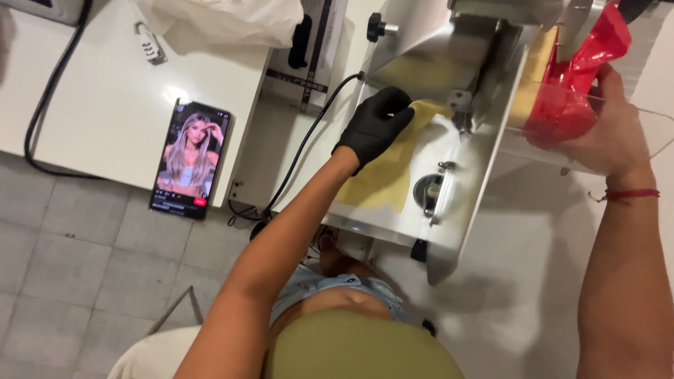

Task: Operating a commercial deli slicer to cut thin slices of cheese from a block and stacking them.

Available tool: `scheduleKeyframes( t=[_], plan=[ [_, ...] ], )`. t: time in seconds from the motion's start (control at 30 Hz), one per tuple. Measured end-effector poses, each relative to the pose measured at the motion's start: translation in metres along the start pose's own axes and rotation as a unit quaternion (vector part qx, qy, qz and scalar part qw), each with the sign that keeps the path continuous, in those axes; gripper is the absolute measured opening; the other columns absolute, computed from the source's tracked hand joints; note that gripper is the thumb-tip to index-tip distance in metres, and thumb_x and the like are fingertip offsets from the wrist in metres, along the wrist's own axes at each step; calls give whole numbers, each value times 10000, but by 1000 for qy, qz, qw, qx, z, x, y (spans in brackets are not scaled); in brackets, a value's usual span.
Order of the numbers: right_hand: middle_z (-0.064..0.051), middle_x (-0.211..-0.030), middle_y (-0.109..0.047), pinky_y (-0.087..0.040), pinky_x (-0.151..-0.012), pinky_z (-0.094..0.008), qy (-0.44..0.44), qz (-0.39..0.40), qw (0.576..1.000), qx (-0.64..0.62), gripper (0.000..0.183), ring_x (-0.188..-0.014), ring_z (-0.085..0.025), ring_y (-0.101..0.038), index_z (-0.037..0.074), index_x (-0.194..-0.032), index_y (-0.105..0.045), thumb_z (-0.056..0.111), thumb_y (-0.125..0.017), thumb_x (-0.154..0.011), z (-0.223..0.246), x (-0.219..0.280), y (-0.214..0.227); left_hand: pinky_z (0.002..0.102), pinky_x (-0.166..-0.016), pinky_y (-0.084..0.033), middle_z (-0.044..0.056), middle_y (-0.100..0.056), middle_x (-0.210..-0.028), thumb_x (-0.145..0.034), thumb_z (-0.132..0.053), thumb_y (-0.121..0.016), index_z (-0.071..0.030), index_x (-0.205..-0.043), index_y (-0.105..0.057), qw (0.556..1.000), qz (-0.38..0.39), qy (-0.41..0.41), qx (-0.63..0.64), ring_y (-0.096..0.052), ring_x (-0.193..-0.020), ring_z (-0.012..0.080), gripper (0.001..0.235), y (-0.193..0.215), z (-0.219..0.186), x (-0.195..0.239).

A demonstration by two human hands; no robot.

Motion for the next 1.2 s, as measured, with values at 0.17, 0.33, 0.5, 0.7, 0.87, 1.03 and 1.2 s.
scheduleKeyframes(
  t=[0.17,0.33,0.5,0.7,0.87,1.03,1.2],
  plan=[
    [-262,-1347,-613,-499,-888,-552,0,8,1000,3,1055,-1128,-444,-625,-22,-1530,-360,244,-891,-659,8,36,-4,376,-811,-615,92,-716,-1115,-913,-262,-647,-110,-1180,-656,989,62,137,13,-686,-992,236,307,-23,-6,50],
    [-219,-1315,-627,-560,-871,-576,-129,43,991,-9,882,-1107,-439,-645,29,-1452,-406,207,-870,-723,12,85,-13,388,-565,-649,119,-618,-855,-914,-175,-663,-80,-1071,-614,967,30,245,65,-636,-709,217,190,7,46,100],
    [-148,-1341,-649,-527,-1008,-528,-262,69,959,-86,846,-1131,-370,-675,79,-1443,-429,248,-808,-706,23,140,-27,566,-667,-516,91,-692,-1058,-941,-362,-639,-178,-1085,-634,873,-136,59,-464,-682,-878,404,233,82,58,112],
    [-189,-1039,-780,-615,-791,-449,-126,21,991,35,873,-874,-359,-774,24,-1444,-525,41,-863,-640,-51,221,-59,520,-760,-507,171,-695,-1008,-943,-312,-685,-100,-1107,-721,880,-67,-96,-461,-625,-901,421,271,45,11,82],
    [-126,-1138,-775,-619,-794,-434,-256,93,962,18,986,-983,-333,-765,128,-1396,-509,112,-982,-531,-81,225,-72,522,-741,-468,158,-569,-1065,-799,-569,-806,-161,-1186,-644,798,18,-75,-598,-559,-904,398,586,11,42,54],
    [-79,-1056,-797,-592,-771,-408,-320,127,938,25,824,-939,-278,-769,167,-1299,-569,92,-937,-567,-79,207,-68,584,-858,-428,130,-536,-1128,-743,-533,-845,-191,-1072,-704,770,98,-61,-627,-547,-978,418,495,-2,66,48],
    [-125,-1090,-796,-603,-809,-430,-392,147,908,16,786,-977,-319,-766,128,-1293,-597,64,-956,-597,-66,194,-63,455,-1113,-251,-50,-657,-939,-858,-251,-780,-261,-939,-625,863,248,-15,-439,-625,-1007,236,174,-14,68,59]
  ],
)
Point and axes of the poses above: each hand's wrist, its own x-axis away from the middle knuckle, its own y-axis out of the back of the hand, z = x × y, the point moved 10 cm from there along -x, towards the middle knuckle
